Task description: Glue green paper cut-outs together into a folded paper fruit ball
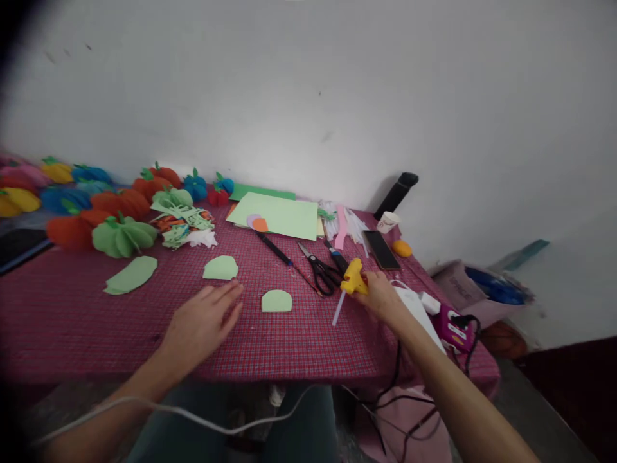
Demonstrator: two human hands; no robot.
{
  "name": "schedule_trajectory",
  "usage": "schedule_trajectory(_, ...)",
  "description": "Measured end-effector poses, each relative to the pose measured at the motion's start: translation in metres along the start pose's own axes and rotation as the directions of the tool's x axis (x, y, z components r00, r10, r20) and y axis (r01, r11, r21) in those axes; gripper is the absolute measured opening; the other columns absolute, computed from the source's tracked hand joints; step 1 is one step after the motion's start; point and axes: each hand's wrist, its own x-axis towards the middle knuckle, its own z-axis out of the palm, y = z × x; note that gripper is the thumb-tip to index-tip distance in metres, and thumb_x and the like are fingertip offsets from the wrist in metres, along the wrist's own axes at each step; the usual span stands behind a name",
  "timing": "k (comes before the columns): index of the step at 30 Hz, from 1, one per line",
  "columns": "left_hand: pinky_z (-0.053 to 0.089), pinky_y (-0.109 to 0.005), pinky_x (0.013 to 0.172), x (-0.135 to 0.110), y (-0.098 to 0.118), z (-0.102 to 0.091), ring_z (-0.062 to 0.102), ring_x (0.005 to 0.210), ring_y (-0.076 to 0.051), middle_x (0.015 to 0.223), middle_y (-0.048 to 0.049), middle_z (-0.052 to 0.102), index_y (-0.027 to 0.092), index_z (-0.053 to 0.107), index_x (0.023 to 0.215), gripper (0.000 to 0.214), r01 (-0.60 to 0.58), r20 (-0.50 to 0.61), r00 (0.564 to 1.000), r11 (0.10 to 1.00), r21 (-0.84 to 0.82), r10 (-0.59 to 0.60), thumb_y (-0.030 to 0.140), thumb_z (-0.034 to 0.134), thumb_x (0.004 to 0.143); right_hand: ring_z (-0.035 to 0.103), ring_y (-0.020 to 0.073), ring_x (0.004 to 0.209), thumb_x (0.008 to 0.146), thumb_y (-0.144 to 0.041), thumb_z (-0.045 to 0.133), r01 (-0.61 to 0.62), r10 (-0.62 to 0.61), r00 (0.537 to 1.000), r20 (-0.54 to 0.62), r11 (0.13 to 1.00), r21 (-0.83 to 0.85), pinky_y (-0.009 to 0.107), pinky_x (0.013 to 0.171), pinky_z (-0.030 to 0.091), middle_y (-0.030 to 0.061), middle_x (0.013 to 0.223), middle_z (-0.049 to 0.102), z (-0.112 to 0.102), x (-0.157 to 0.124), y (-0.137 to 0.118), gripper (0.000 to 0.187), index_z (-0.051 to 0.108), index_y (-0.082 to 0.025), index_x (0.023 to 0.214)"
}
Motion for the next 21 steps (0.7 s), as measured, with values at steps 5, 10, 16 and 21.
schedule_trajectory(5, 0.039, -0.045, 0.077, 0.02, -0.06, -0.009, 0.051, 0.099, -0.03, 0.118, -0.0086, 0.06, 0.017, 0.061, 0.109, 0.031, 0.16, 0.049, 0.984, 0.972, 0.17, -0.171, 0.028, 0.045, 0.084, 0.058, 0.0314, 0.095, 0.066, -0.047, 0.063, 0.045, -0.045, 0.999, -0.009, 0.998, 0.044, 0.038, 0.079, 0.045, 0.0175, 0.102, 0.06, 0.014, 0.016, 0.023, 0.054, 0.057, -0.012, 0.108)
schedule_trajectory(10, 0.035, -0.043, 0.078, 0.033, -0.082, 0.003, 0.047, 0.104, -0.031, 0.117, -0.0085, 0.059, 0.021, 0.062, 0.106, 0.032, 0.197, 0.134, 0.965, 0.959, 0.202, -0.226, 0.034, 0.047, 0.081, 0.058, 0.0331, 0.099, 0.066, -0.046, 0.062, 0.157, -0.16, 0.986, 0.036, 0.985, 0.07, 0.042, 0.083, 0.047, 0.0213, 0.111, 0.057, 0.02, 0.012, 0.037, 0.067, 0.049, -0.008, 0.119)
schedule_trajectory(16, 0.032, -0.042, 0.078, 0.048, -0.086, 0.016, 0.048, 0.099, -0.03, 0.109, -0.0094, 0.063, 0.022, 0.063, 0.104, 0.036, 0.123, 0.347, 0.924, 0.985, 0.124, -0.159, 0.042, 0.052, 0.076, 0.051, 0.036, 0.111, 0.066, -0.043, 0.065, 0.291, -0.29, 0.956, -0.031, 0.956, 0.038, 0.048, 0.092, 0.044, 0.0172, 0.12, 0.055, 0.002, 0.001, 0.038, 0.065, 0.049, -0.017, 0.123)
schedule_trajectory(21, 0.031, -0.039, 0.078, 0.049, -0.089, 0.016, 0.052, 0.095, -0.027, 0.098, -0.0077, 0.066, 0.023, 0.065, 0.095, 0.028, 0.055, 0.381, 0.921, 0.995, 0.087, -0.084, 0.04, 0.051, 0.08, 0.053, 0.0339, 0.109, 0.073, -0.04, 0.059, 0.331, -0.326, 0.931, -0.164, 0.943, 0.006, 0.048, 0.093, 0.043, 0.0176, 0.118, 0.055, -0.025, -0.018, -0.014, 0.05, 0.055, -0.014, 0.116)
